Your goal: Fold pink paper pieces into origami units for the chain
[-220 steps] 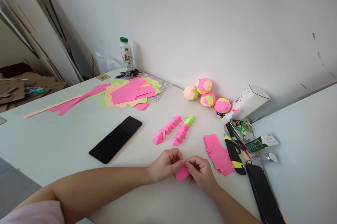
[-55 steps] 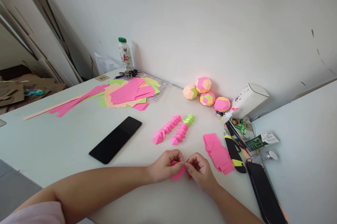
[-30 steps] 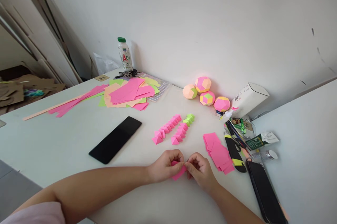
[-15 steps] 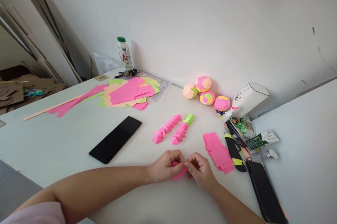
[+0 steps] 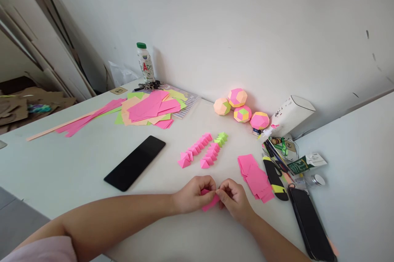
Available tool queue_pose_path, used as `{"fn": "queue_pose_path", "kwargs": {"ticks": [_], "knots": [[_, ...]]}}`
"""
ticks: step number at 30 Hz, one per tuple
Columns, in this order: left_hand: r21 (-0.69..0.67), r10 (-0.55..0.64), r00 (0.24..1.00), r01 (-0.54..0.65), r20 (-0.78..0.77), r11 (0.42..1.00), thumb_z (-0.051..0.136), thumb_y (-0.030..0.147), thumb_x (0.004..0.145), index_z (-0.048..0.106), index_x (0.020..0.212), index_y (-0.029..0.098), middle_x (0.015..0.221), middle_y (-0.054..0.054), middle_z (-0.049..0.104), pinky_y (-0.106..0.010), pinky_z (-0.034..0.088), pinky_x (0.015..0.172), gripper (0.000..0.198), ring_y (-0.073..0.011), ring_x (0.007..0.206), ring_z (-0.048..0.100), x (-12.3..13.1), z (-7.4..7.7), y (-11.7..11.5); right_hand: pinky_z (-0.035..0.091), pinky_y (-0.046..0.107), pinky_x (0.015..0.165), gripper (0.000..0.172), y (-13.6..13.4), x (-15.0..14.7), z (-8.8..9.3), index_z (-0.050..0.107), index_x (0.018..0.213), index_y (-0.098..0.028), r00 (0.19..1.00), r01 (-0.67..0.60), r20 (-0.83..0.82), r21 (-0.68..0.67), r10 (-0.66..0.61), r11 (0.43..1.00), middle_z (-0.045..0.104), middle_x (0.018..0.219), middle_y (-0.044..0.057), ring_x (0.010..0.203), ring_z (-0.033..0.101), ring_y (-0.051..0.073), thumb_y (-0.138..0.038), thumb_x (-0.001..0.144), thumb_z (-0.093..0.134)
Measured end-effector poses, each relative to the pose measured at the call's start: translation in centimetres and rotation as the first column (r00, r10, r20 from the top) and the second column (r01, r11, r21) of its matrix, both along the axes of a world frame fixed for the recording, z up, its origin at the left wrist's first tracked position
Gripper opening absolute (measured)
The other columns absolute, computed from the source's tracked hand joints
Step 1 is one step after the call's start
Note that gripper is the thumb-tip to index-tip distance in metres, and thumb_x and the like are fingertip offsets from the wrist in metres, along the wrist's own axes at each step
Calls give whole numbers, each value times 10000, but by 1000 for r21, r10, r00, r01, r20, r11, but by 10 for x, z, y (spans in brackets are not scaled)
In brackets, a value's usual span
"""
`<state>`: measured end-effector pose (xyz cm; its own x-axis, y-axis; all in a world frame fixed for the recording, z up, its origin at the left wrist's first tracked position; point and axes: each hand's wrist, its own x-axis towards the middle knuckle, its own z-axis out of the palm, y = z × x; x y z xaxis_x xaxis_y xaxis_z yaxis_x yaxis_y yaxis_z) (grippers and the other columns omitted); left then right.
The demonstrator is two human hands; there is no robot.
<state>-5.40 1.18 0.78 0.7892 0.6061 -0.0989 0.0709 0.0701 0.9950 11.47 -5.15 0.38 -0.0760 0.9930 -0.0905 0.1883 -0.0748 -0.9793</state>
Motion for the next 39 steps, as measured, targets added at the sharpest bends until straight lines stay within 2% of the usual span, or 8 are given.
{"fn": "queue_pose_path", "kwargs": {"ticks": [15,23,39], "knots": [[15,-19,1000,20,-25,1000,533,283,805,489,719,160,615,18,541,-195,366,450,157,-92,511,477,0,-1,0,376,225,437,303,0,-1,4,480,700,-191,998,-12,57,18,11,1000,495,552,-42,457,508,113,-452,840,544],[21,-32,999,32,-7,999,508,228,810,490,724,158,643,8,567,-195,363,452,113,-92,520,481,0,-1,0,364,227,432,310,0,-2,4,478,700,-194,997,-15,69,18,14,1000,486,539,-44,450,484,111,-464,839,538],[51,-20,999,22,-29,998,511,222,808,493,718,158,624,15,550,-190,368,457,112,-91,515,484,0,-3,0,355,229,437,314,0,-2,5,478,699,-196,998,-23,65,17,22,1000,486,527,-47,447,478,111,-472,839,532]]}}
